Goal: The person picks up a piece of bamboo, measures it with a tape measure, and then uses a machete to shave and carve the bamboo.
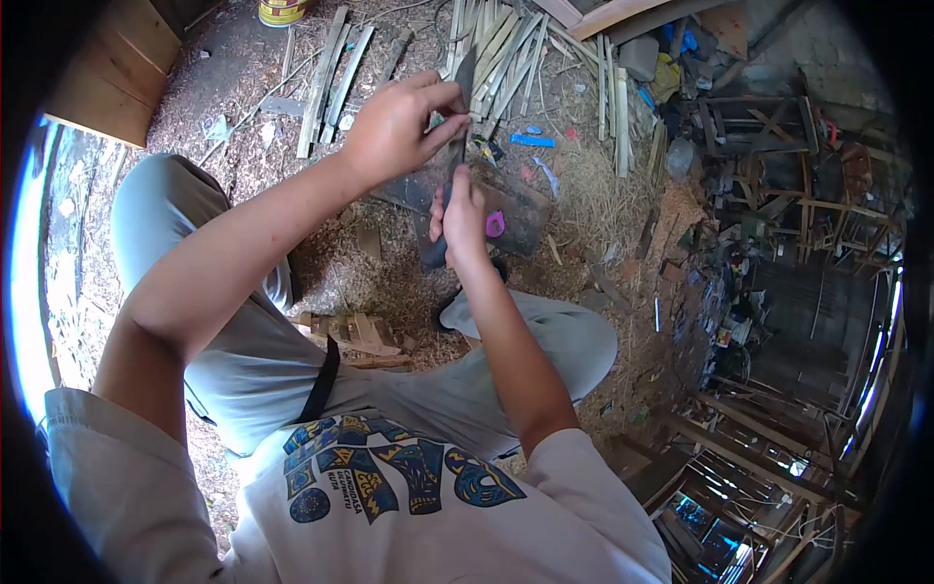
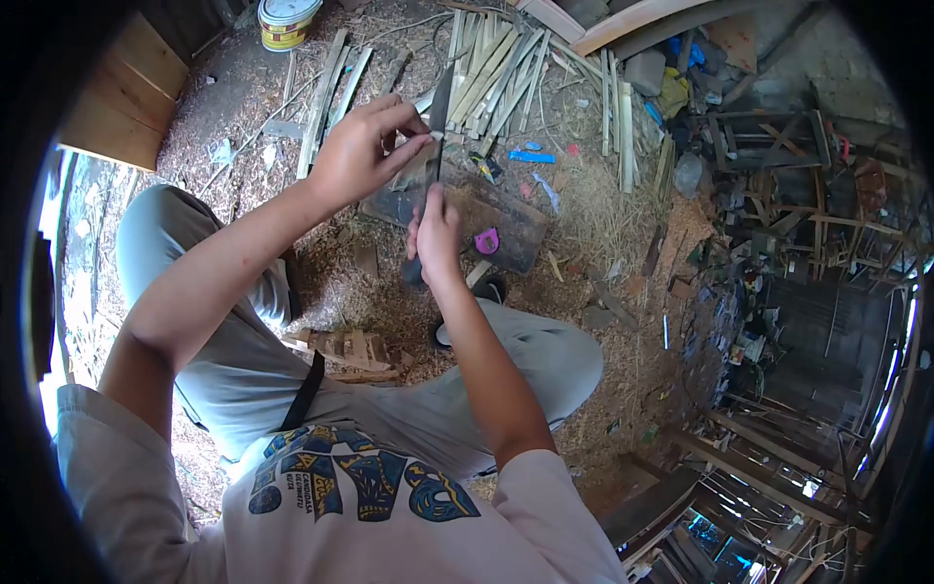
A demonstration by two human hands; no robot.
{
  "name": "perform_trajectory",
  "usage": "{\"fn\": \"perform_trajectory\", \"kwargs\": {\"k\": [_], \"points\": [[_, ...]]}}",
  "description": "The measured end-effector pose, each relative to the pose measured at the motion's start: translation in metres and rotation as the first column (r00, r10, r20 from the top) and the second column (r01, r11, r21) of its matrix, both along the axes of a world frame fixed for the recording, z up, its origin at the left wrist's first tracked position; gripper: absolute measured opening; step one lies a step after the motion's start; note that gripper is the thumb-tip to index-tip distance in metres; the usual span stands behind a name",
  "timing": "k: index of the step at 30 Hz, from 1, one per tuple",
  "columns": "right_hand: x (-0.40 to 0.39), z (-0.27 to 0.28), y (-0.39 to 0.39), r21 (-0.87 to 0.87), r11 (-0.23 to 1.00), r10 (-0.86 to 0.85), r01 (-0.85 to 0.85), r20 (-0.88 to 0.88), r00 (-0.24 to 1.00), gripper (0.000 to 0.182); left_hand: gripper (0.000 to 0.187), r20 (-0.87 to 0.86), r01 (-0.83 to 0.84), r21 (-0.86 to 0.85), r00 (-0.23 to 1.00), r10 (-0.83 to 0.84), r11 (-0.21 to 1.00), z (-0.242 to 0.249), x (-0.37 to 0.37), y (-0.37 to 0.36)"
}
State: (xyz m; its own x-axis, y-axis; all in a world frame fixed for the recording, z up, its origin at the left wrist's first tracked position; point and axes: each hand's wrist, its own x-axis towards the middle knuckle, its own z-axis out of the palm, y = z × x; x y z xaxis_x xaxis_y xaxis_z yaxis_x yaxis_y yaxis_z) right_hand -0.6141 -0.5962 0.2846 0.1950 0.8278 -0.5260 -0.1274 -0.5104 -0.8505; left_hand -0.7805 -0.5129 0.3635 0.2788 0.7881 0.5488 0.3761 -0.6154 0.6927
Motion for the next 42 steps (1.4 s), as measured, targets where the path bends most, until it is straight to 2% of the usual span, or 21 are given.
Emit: {"fn": "perform_trajectory", "kwargs": {"k": [1, 3, 7, 9, 10, 12, 13, 15, 18, 20, 23, 26, 28, 29, 31, 32, 34, 42], "points": [[-0.003, 0.013, 0.001, -0.003, 1.0, -0.006, 0.006, -0.005, 1.0, 0.056, 0.013, 0.035, 0.01, -0.067, 0.999, -0.007, 0.998, 0.001, 0.001, -0.001], [-0.007, 0.037, 0.004, 0.16, 0.985, -0.06, 0.069, -0.063, 0.996, 0.051, 0.013, 0.033, 0.016, -0.091, 0.999, -0.013, 0.996, 0.0, 0.003, -0.005], [-0.007, 0.072, 0.002, 0.297, 0.951, -0.079, 0.09, -0.047, 0.996, 0.05, 0.013, -0.017, -0.034, 0.051, 0.999, 0.035, 0.998, -0.002, 0.011, -0.013], [-0.003, 0.08, 0.001, 0.318, 0.945, -0.07, 0.072, -0.02, 0.997, 0.049, 0.013, 0.017, 0.0, -0.075, 1.0, 0.001, 0.997, -0.003, 0.015, -0.017], [-0.001, 0.082, 0.0, 0.337, 0.94, -0.055, 0.048, 0.01, 0.998, 0.049, 0.013, 0.014, 0.007, -0.075, 1.0, -0.006, 0.997, -0.003, 0.017, -0.019], [-0.001, 0.087, -0.003, 0.335, 0.941, -0.051, 0.037, 0.033, 0.998, 0.048, 0.013, 0.084, 0.071, -0.458, 0.996, -0.037, 0.886, -0.003, 0.02, -0.022], [0.0, 0.088, -0.004, 0.334, 0.943, -0.039, 0.018, 0.058, 0.998, 0.048, 0.013, 0.081, 0.078, -0.456, 0.996, -0.046, 0.887, -0.008, 0.022, -0.02], [0.003, 0.083, -0.005, 0.34, 0.94, -0.046, 0.023, 0.059, 0.997, 0.047, 0.012, 0.416, 0.34, -0.65, 0.908, -0.057, 0.68, -0.018, 0.027, -0.01], [0.004, 0.084, -0.008, 0.35, 0.936, -0.053, 0.04, 0.026, 0.998, 0.045, 0.01, 0.352, 0.347, -0.67, 0.927, -0.131, 0.656, -0.016, 0.03, -0.004], [0.008, 0.081, -0.009, 0.357, 0.934, -0.041, 0.01, 0.08, 0.996, 0.043, 0.01, 0.315, 0.343, -0.701, 0.936, -0.16, 0.625, -0.014, 0.031, -0.002], [0.013, 0.075, -0.009, 0.342, 0.939, -0.06, 0.028, 0.085, 0.995, 0.042, 0.013, 0.327, 0.429, -0.71, 0.903, -0.278, 0.559, -0.024, 0.037, 0.005], [0.016, 0.079, -0.009, 0.325, 0.944, -0.084, 0.057, 0.07, 0.994, 0.043, 0.017, 0.3, 0.421, -0.702, 0.906, -0.297, 0.575, -0.022, 0.042, 0.0], [0.018, 0.078, -0.009, 0.331, 0.942, -0.09, 0.055, 0.092, 0.992, 0.043, 0.019, 0.237, 0.405, -0.642, 0.912, -0.334, 0.651, -0.019, 0.043, -0.003], [0.02, 0.077, -0.009, 0.335, 0.941, -0.085, 0.041, 0.118, 0.989, 0.043, 0.019, 0.235, 0.409, -0.643, 0.91, -0.341, 0.648, -0.017, 0.044, -0.005], [0.02, 0.08, -0.009, 0.32, 0.947, -0.088, 0.039, 0.139, 0.986, 0.044, 0.023, 0.015, 0.302, -0.529, 0.938, -0.347, 0.793, -0.008, 0.044, -0.011], [0.02, 0.08, -0.009, 0.303, 0.952, -0.083, 0.03, 0.163, 0.983, 0.044, 0.023, 0.015, 0.304, -0.53, 0.937, -0.349, 0.792, -0.008, 0.044, -0.012], [0.021, 0.078, -0.009, 0.307, 0.951, -0.083, 0.025, 0.179, 0.98, 0.045, 0.025, -0.067, 0.282, -0.419, 0.938, -0.339, 0.863, -0.01, 0.044, -0.014], [0.017, 0.078, -0.009, 0.301, 0.953, -0.089, 0.038, 0.158, 0.983, 0.045, 0.033, -0.02, 0.279, -0.387, 0.951, -0.31, 0.879, -0.006, 0.046, -0.022]]}}
